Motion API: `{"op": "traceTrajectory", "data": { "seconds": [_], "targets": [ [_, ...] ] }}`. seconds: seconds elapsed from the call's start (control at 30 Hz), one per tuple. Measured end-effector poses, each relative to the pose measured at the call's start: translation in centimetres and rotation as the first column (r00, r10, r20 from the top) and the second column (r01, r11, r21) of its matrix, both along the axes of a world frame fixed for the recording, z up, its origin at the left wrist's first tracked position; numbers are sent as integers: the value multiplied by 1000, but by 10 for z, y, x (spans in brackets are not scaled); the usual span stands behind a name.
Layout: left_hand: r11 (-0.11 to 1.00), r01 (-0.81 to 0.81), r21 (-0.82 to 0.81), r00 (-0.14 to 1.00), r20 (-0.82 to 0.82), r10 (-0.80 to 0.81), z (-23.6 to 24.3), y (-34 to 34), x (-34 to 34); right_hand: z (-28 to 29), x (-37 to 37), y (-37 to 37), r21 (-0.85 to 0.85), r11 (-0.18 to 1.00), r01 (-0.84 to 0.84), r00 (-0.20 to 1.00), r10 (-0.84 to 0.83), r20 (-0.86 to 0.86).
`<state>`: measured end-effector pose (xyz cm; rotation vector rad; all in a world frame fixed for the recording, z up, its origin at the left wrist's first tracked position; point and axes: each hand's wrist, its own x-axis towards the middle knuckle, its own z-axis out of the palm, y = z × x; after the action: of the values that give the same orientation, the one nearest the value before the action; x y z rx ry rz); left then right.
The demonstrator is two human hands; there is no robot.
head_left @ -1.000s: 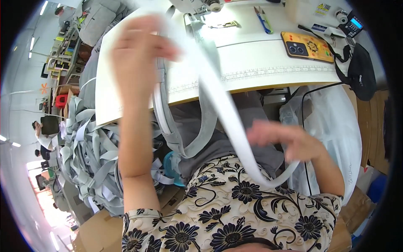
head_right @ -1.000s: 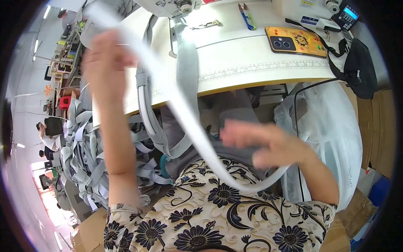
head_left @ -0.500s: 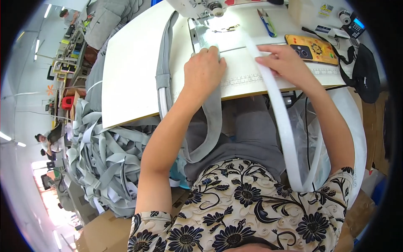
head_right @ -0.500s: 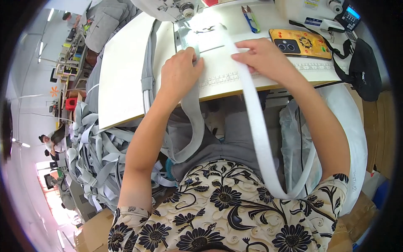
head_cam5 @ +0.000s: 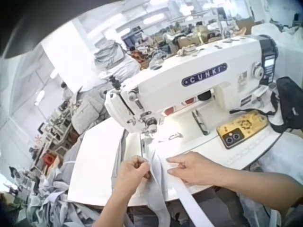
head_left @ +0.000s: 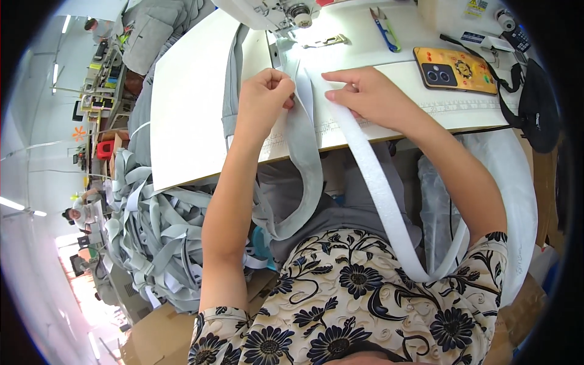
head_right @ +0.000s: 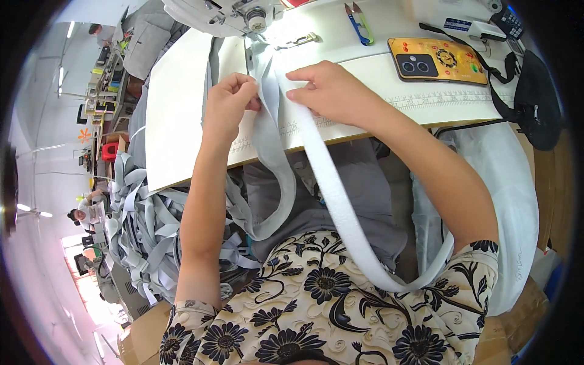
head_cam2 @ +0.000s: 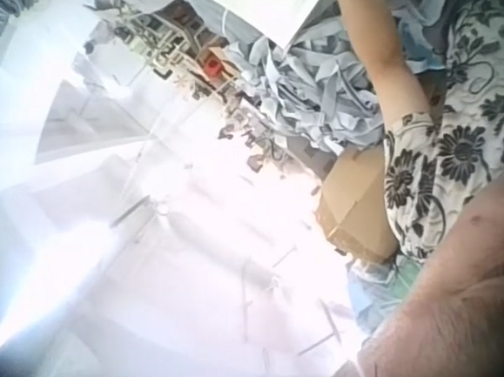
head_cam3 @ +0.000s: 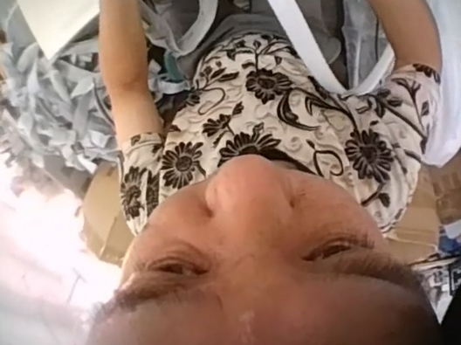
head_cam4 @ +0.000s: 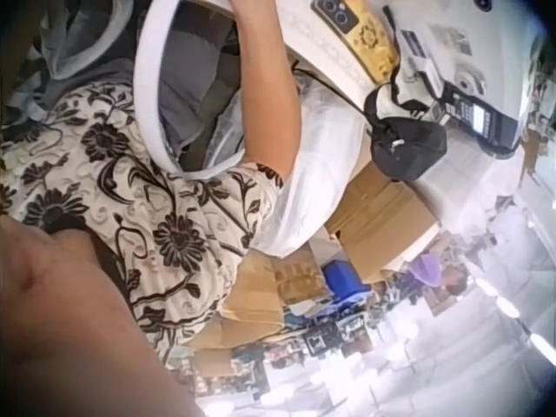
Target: Sewing fabric straps and inserting foam padding using an industrial sewing machine.
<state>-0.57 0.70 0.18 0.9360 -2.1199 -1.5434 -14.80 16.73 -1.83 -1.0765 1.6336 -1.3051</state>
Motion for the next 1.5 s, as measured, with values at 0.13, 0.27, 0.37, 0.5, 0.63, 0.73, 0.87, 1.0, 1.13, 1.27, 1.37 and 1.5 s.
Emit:
{"op": "traceTrajectory", "data": {
  "seconds": [0.13, 0.27, 0.37, 0.5, 0.63, 0.73, 0.87, 1.0, 1.13, 1.27, 1.37, 1.5],
  "targets": [
    [991, 31, -127, 995, 100, -19, -2, 3, 0, 7, 0, -2, -38, 999, 30, 999, -32, -38],
    [989, 37, -142, 994, 106, -22, -1, 3, 0, 0, 2, -5, 9, 999, 42, 997, -42, 64],
    [983, 50, -178, 992, 121, -28, -1, 4, 0, -5, 5, -16, -9, 1000, -24, 999, 24, -29],
    [980, 73, -187, 991, 128, -49, -2, 6, -3, -16, -3, -41, -22, 1000, 0, 966, -6, -259],
    [985, 69, -160, 994, 99, -53, -7, 7, -4, -31, -5, -62, -149, 989, -5, 854, -73, -515],
    [987, 49, -153, 994, 100, -34, -8, 11, -3, -38, -4, -72, -233, 972, 29, 805, -161, -571],
    [858, 99, -503, 994, 94, -60, -17, 28, 16, -29, -1, -75, -213, 973, 94, 811, -199, -550],
    [550, 198, -811, 960, 275, 59, -25, 70, 42, -18, -4, -74, -104, 993, 58, 819, -107, -564],
    [594, 195, -780, 940, 321, 113, -24, 69, 31, -27, -13, -84, -178, 984, -15, 655, -124, -745],
    [555, 250, -794, 922, 370, 114, -24, 70, 28, -22, -9, -80, -56, 998, 28, 623, -61, -780],
    [592, 226, -774, 934, 344, 93, -28, 63, 27, -23, -13, -76, -107, 992, -62, 618, -46, -785],
    [783, 161, -600, 944, 324, 54, -16, 59, 36, 18, 6, -28, 209, 971, -112, 921, 181, -345]
  ]
}}
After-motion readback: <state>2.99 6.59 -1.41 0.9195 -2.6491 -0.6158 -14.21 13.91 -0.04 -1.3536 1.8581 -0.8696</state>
